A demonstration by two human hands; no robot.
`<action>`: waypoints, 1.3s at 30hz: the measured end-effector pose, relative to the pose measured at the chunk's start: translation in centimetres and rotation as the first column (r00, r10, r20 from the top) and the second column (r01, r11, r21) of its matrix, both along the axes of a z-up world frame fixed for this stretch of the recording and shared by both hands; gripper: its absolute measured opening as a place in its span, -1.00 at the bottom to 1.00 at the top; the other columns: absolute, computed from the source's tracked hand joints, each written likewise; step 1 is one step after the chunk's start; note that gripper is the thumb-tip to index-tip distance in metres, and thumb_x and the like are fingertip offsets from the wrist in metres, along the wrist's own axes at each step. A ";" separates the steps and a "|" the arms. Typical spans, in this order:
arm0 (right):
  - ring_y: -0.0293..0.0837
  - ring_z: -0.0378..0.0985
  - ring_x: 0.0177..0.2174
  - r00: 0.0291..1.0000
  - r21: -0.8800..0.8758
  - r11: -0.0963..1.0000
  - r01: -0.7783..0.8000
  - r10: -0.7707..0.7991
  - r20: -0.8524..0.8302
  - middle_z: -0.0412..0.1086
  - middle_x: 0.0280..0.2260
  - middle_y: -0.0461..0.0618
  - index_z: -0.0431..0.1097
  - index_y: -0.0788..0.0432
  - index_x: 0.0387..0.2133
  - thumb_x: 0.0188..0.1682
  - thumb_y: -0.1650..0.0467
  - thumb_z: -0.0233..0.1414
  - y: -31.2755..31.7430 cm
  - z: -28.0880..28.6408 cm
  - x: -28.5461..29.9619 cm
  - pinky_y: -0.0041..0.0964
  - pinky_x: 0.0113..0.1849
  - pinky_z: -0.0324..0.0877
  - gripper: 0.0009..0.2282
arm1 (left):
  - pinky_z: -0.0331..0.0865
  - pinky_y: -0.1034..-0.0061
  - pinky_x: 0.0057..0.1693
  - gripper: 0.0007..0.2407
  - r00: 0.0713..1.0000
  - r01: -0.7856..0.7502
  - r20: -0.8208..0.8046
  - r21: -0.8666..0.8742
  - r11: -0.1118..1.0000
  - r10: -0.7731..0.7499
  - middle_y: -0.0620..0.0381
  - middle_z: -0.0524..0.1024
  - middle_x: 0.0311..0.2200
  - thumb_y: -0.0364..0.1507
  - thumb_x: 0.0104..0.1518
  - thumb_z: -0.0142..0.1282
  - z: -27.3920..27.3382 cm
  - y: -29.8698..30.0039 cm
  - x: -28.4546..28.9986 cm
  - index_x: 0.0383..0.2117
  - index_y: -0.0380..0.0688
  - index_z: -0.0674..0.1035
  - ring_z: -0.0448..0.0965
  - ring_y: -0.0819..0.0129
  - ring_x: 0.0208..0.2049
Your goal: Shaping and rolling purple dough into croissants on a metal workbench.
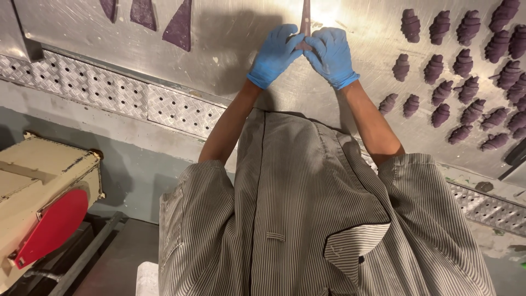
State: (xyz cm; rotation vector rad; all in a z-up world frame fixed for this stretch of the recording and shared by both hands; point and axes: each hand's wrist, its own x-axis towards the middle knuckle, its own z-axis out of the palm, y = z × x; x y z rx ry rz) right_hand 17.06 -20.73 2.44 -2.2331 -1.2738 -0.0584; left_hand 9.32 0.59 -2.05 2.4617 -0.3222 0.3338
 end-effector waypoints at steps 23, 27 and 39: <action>-0.13 0.49 -0.02 0.564 0.200 0.958 0.207 0.050 -0.824 0.37 -0.13 -0.10 -0.01 0.15 0.48 0.16 0.27 0.21 -0.2 2.9 1.8 -0.17 0.15 0.40 -0.31 | 0.44 0.44 0.00 -0.75 0.821 -0.536 -0.526 -0.844 0.015 -0.222 0.14 0.50 -0.31 -0.33 0.43 0.09 2.5 -4.4 0.3 -0.07 -0.34 0.65 0.43 0.42 -0.27; -0.30 0.34 -0.33 0.424 0.158 0.949 0.272 0.029 -0.905 0.26 -0.37 -0.21 0.19 0.15 0.41 0.11 0.39 0.21 -1.4 6.7 0.8 -0.39 -0.16 0.39 -0.42 | 0.51 0.45 0.11 -0.70 0.835 -0.509 -0.465 -0.856 -0.090 -0.295 0.10 0.64 -0.15 -0.29 0.30 0.02 8.2 -5.5 -0.8 -0.03 -0.27 0.60 0.63 0.41 -0.09; -0.37 0.29 -0.31 0.473 0.315 0.885 0.343 0.126 -0.872 0.26 -0.34 -0.21 0.28 0.22 0.34 0.09 0.53 0.18 -3.7 12.5 -1.8 -0.48 -0.20 0.28 -0.50 | 0.48 0.51 0.19 -0.60 0.865 -0.399 -0.383 -0.917 0.019 -0.324 0.13 0.59 0.00 -0.40 0.31 0.08 12.1 -7.1 -2.8 0.24 -0.34 0.42 0.58 0.46 0.02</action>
